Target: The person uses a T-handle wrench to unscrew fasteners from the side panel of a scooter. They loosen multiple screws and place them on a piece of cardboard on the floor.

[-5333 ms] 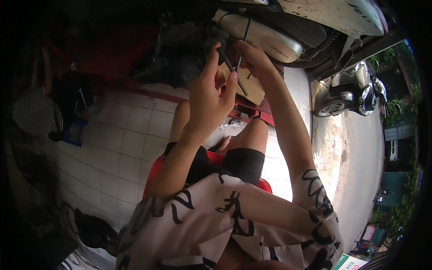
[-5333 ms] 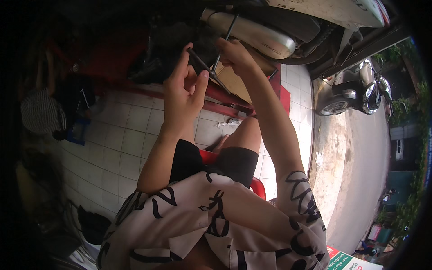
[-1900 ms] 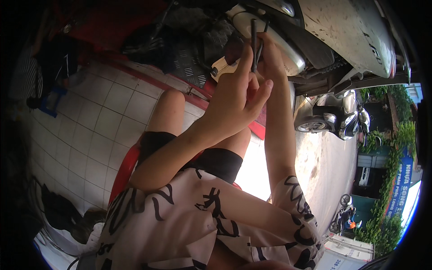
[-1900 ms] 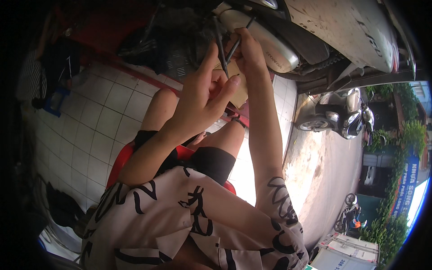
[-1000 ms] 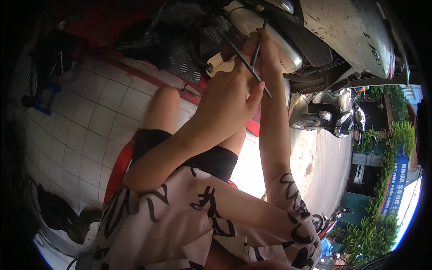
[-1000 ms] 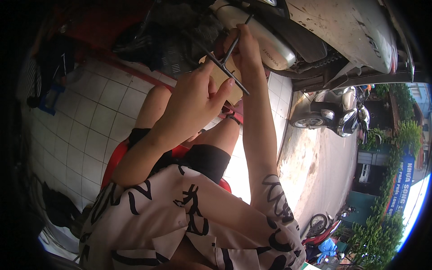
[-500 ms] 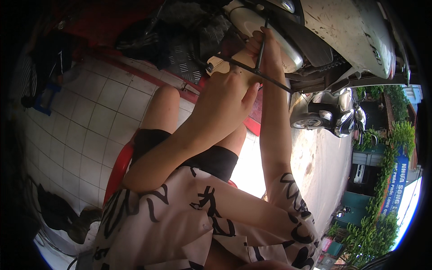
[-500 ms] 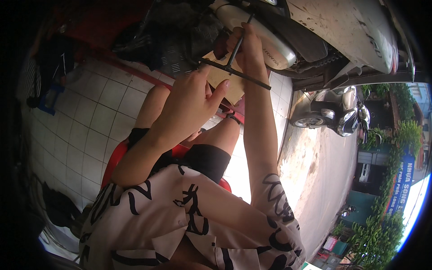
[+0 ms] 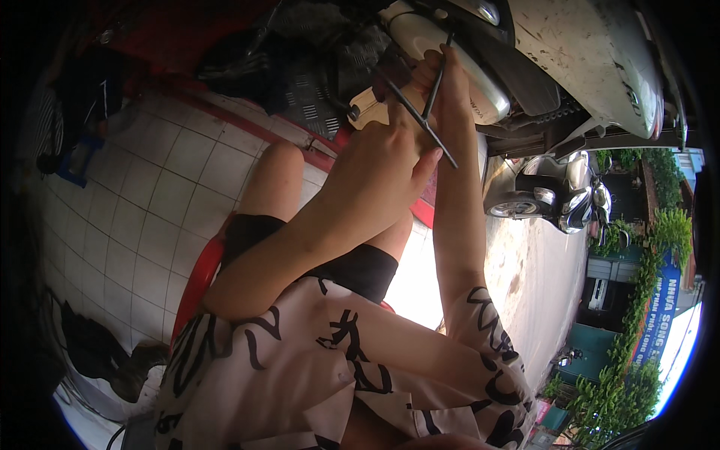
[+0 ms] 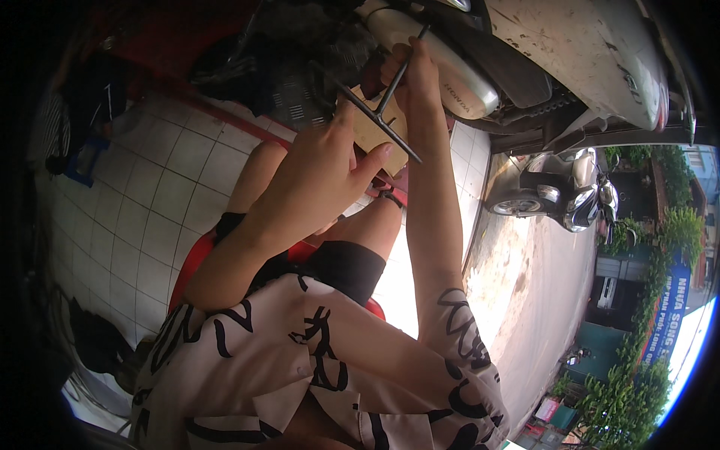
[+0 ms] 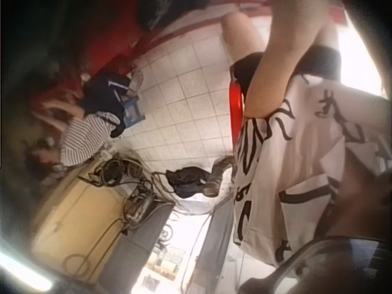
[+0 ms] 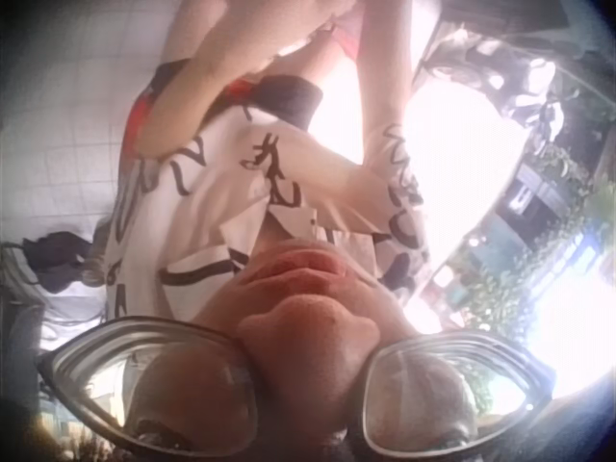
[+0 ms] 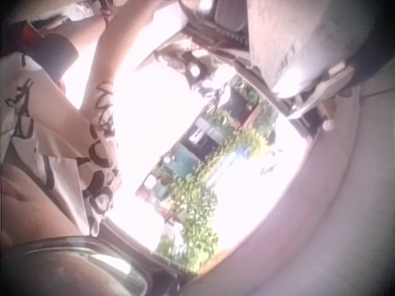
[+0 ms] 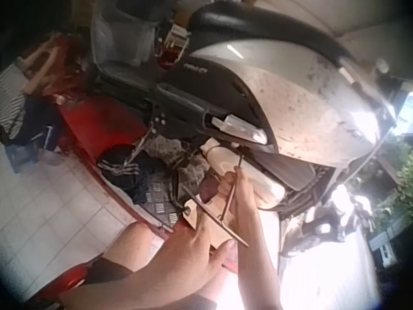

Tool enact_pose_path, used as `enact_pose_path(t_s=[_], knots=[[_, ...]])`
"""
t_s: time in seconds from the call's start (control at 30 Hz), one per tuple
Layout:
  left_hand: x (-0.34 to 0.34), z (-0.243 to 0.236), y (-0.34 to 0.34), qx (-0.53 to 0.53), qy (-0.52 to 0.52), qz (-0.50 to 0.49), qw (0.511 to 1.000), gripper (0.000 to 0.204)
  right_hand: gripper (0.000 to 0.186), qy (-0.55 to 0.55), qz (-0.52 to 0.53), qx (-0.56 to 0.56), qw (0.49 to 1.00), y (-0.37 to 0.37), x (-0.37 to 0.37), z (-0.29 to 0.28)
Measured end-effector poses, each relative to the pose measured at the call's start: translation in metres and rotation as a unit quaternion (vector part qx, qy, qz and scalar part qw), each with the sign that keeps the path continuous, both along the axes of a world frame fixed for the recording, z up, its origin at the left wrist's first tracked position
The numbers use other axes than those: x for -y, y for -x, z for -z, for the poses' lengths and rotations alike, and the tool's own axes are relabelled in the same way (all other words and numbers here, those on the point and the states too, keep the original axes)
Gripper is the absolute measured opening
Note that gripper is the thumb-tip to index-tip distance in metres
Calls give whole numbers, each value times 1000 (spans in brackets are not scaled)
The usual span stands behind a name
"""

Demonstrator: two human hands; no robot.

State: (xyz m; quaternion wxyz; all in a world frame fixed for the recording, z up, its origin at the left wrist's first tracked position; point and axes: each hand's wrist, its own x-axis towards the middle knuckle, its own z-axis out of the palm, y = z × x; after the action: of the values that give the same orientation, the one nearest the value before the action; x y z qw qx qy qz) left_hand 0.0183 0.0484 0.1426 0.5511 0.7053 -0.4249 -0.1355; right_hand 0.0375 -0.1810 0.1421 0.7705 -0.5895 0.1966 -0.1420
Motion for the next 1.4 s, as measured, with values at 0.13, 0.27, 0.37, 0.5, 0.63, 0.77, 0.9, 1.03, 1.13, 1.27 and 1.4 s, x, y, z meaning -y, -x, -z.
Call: enact_pose_path(t_s=[0.13,0.27,0.37,0.5,0.63,0.77,0.9,1.03,1.13,1.27,1.4], knots=[[8,-16,2,119,109,7,987,60,41,-2,78,0,997,-9,0,1],[8,6,6,129,66,89,985,53,40,-14,6,23,1000,-12,-5,-4],[3,15,8,116,-29,51,991,53,40,-10,30,14,999,-2,5,-3],[-9,-15,-5,69,-50,-69,994,56,42,-8,44,13,999,-11,-1,2],[6,-22,-16,135,100,-94,981,58,42,30,92,36,995,-17,-10,0],[27,-2,4,199,129,47,970,60,42,-12,16,37,999,-7,11,-4],[20,28,22,126,29,121,984,52,43,-17,24,44,999,-5,6,-5],[11,24,8,-20,85,72,994,40,44,-36,6,38,999,-6,17,1],[12,18,-1,-61,116,30,991,41,43,-14,28,59,998,-20,7,5],[21,-1,-9,-318,208,59,923,57,40,-17,22,94,995,-23,19,7],[20,-1,1,-660,281,166,677,66,41,-27,86,92,992,-33,16,8]])
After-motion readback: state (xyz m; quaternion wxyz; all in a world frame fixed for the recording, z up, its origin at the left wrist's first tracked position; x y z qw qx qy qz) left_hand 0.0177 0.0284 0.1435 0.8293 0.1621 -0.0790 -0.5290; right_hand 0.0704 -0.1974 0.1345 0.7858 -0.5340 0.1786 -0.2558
